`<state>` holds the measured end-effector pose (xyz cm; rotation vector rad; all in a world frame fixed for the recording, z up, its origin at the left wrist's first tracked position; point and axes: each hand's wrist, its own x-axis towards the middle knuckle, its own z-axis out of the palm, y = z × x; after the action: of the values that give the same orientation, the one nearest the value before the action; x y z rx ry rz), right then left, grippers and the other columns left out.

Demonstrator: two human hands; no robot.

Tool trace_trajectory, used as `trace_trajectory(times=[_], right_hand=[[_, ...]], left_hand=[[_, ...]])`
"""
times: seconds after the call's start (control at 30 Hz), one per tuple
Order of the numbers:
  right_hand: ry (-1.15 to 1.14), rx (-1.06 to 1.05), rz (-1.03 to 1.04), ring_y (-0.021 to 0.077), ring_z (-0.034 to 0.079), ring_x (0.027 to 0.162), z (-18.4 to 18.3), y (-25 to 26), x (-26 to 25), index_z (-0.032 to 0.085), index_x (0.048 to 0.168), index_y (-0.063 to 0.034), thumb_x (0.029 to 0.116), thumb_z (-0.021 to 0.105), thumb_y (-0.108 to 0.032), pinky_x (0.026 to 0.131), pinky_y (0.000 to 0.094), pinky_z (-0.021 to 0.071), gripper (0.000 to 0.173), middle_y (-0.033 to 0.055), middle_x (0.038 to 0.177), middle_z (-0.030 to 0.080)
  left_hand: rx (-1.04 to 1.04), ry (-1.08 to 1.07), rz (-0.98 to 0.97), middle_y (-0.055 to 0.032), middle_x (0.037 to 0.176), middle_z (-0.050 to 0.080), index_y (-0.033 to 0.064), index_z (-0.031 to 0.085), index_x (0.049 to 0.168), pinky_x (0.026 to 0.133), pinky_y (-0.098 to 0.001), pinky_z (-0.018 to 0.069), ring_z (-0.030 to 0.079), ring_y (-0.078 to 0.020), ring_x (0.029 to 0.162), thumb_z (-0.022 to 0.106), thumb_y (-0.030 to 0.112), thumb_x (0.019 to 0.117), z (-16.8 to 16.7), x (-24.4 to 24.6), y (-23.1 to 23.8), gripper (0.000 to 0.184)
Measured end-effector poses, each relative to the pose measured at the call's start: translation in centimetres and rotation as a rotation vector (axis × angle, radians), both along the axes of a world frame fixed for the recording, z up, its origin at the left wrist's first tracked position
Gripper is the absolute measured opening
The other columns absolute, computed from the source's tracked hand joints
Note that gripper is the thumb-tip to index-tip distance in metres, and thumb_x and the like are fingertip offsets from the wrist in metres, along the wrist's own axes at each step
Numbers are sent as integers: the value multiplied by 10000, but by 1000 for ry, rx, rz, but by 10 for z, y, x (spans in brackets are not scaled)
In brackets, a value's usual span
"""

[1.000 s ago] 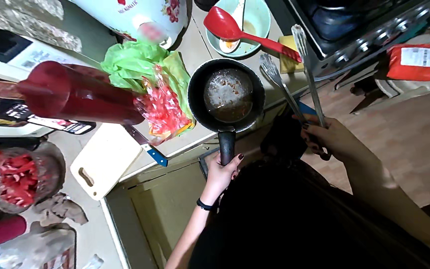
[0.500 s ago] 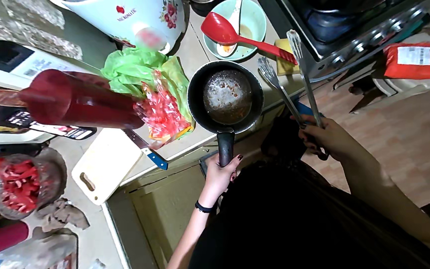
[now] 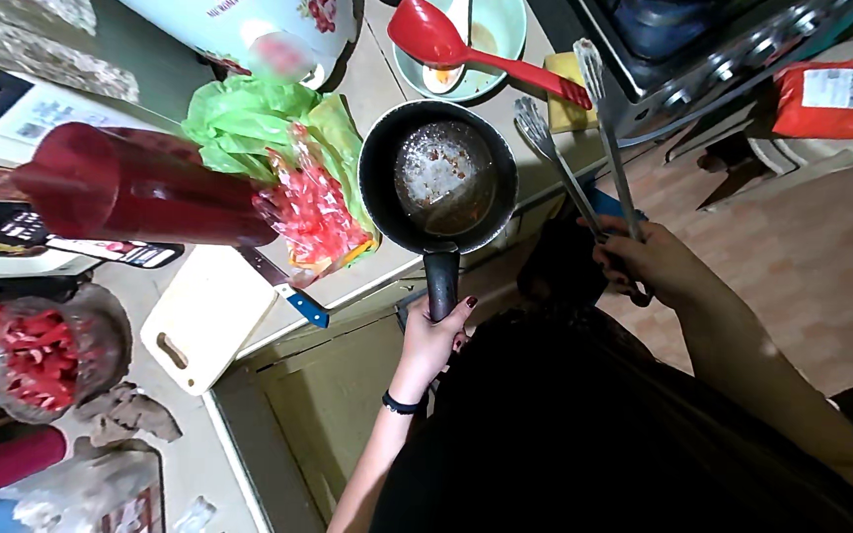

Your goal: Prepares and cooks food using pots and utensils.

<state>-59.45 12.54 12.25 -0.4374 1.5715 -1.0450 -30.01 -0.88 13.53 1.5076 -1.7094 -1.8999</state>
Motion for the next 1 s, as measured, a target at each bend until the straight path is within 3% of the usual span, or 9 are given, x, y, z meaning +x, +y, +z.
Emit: trace_trajectory(times=[1.0], right_hand=[[-22,-36,8,75,497,489,1,7,0,576,1417,-137,1083,457,-174,434,212,448,357,7,751,593]], left_hand=[[-115,-98,-28,34,554,579,65,620,886,458,-247,514,548,-76,426,710,190,965,-6,-5,9,173]])
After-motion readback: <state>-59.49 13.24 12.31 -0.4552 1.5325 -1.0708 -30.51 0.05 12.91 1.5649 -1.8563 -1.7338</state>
